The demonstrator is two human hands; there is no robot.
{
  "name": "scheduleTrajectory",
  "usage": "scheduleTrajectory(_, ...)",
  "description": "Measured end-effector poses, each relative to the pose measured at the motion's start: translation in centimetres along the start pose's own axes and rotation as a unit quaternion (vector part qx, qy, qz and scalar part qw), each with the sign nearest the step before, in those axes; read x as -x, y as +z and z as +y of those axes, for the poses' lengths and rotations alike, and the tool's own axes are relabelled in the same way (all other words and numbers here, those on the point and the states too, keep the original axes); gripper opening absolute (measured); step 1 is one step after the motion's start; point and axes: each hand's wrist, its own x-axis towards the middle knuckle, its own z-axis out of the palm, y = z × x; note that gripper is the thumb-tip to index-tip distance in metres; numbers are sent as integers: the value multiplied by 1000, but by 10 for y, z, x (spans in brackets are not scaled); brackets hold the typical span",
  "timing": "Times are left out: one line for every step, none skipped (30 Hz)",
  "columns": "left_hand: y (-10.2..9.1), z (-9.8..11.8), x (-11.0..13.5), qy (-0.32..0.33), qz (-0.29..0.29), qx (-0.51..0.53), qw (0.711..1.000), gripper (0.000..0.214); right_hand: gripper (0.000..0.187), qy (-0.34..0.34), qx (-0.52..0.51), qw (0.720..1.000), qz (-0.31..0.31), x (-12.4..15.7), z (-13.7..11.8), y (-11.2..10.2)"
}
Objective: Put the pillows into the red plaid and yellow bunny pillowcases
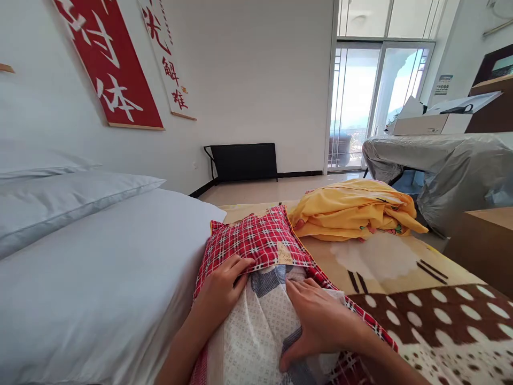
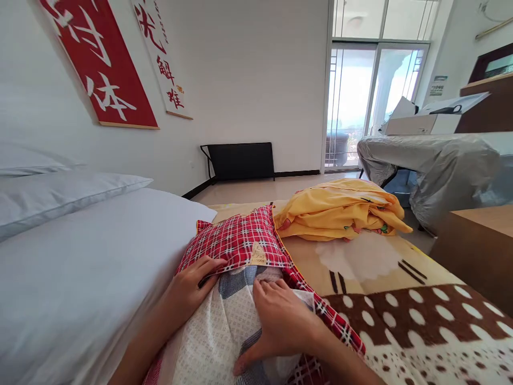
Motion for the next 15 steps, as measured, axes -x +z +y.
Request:
scheduleTrajectory(0,0,0,5,15,2,1000,24,85,-19,1,1000,7,-1,-3,4)
scheduleTrajectory(1,1,0,14,32,5,999,24,84,-31,5,999,13,-1,-6,8)
scheduleTrajectory(1,2,1,25,48,10,998,24,83,-40,12,999,18,-2,-8,12)
scheduleTrajectory(1,4,2,41,65,15,997,23,81,-47,21,998,24,-3,-12,15)
scheduleTrajectory(1,7,2,60,80,18,995,23,81,-53,32,998,29,-4,-15,18)
scheduleTrajectory(0,9,3,80,91,19,992,23,83,-59,43,997,32,-5,-17,21)
scheduleTrajectory(-1,13,4,100,97,18,990,23,84,-65,52,996,35,-5,-19,24)
scheduleTrajectory(-2,16,5,119,101,16,988,22,85,-69,59,995,38,-6,-21,27)
scheduleTrajectory(-3,20,5,137,103,14,985,22,87,-70,64,995,42,-7,-22,31)
scheduleTrajectory(-5,24,6,151,102,12,983,22,87,-66,67,994,47,-8,-22,34)
scheduleTrajectory(-6,28,6,165,102,10,981,22,87,-55,68,995,53,-9,-21,38)
scheduleTrajectory(-6,32,7,179,101,7,979,21,86,-39,67,995,64,-11,-20,41)
scheduleTrajectory(-7,36,8,193,97,3,976,21,85,-18,66,995,76,-13,-18,44)
scheduleTrajectory(-6,40,9,206,89,-1,974,21,82,5,64,994,88,-15,-15,46)
scheduleTrajectory(-6,45,11,214,75,-5,974,21,77,28,62,993,99,-17,-12,48)
